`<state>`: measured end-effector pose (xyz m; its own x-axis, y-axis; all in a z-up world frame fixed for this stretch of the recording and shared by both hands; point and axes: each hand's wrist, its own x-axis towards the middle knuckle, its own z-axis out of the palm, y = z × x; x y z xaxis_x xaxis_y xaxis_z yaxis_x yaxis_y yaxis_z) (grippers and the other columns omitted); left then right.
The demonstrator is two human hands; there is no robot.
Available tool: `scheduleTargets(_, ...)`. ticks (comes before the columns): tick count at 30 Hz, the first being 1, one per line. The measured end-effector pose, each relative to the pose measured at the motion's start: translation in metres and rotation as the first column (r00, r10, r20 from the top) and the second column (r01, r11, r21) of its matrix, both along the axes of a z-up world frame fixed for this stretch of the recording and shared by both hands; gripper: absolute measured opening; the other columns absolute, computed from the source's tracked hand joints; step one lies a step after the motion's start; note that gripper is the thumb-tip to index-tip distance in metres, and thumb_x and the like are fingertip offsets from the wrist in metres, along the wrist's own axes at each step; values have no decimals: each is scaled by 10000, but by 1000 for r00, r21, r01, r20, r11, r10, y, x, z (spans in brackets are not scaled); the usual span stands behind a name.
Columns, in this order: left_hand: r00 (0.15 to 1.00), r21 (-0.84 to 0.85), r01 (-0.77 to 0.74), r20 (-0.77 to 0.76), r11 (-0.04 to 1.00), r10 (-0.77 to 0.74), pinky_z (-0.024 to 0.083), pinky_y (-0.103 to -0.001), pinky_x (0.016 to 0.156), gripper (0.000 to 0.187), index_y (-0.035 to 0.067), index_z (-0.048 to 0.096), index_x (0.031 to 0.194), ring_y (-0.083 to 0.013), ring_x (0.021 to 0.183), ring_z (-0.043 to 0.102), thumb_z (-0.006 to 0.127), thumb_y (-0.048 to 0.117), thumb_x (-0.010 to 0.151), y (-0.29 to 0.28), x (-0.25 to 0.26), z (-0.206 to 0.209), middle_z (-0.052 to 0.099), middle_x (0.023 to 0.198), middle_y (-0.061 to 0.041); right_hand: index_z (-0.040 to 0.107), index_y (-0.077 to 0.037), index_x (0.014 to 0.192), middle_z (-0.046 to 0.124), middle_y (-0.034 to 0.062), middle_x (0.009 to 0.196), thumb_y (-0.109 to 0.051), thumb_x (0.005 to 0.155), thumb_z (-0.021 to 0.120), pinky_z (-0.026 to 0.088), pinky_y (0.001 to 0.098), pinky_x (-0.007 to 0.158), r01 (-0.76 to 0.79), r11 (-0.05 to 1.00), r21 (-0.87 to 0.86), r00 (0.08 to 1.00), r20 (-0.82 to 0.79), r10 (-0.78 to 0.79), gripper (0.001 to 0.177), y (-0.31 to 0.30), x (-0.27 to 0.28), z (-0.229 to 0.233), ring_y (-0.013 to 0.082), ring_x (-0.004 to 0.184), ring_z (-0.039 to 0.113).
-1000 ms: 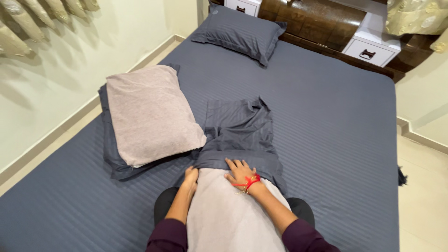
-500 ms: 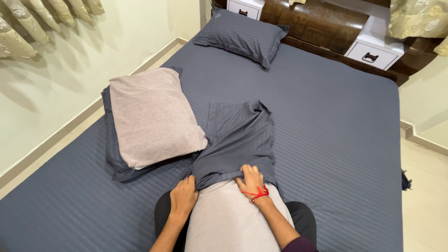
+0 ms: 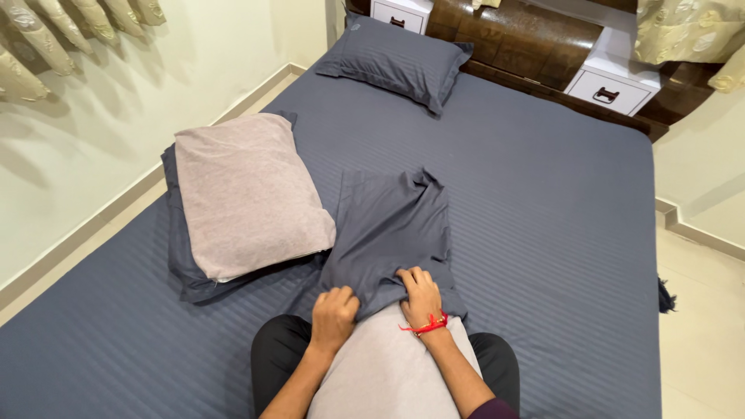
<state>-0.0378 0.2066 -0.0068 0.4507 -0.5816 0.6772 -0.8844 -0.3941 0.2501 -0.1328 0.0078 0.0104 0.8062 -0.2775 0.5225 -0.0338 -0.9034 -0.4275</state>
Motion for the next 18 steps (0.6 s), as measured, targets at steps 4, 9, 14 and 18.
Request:
scheduleTargets(4, 983, 19, 157, -94, 987, -155, 458, -387, 683, 131, 76, 637, 787, -260, 795, 612, 645, 4, 678, 19, -5, 15, 605, 827, -47, 665, -75, 1057, 660, 101, 982, 60, 625, 625, 446, 426, 779, 29, 999, 20, 999, -43, -28, 454, -5, 7, -16, 335, 958, 602)
scheduleTargets(9, 963, 51, -24, -266, 998, 37, 460, -441, 718, 325, 55, 620, 970, -325, 869, 612, 662, -46, 664, 22, 22, -7, 626, 899, -98, 645, -1, 1095, 678, 178, 945, -60, 550, 640, 478, 443, 753, -317, 948, 24, 948, 23, 317, 548, -14, -13, -67, 382, 844, 595)
scheduleTargets(14, 928, 144, -41, -361, 989, 91, 492, -438, 792, 337, 85, 635, 1042, -328, 958, 610, 694, -32, 733, 12, 22, -30, 645, 970, -89, 650, -33, 1006, 675, 158, 863, -115, 644, 671, 468, 465, 755, -217, 973, 79, 954, -196, 228, 372, -20, -23, -60, 376, 840, 617)
scheduleTargets(18, 926, 219, 173, -369, 960, -83, 488, -471, 754, 476, 41, 630, 1065, -326, 942, 606, 721, -4, 600, 31, -5, -16, 635, 950, -97, 666, -88, 952, 700, 119, 873, -75, 668, 633, 447, 478, 759, -85, 996, 37, 977, -195, 91, 286, -33, -17, -48, 350, 884, 645)
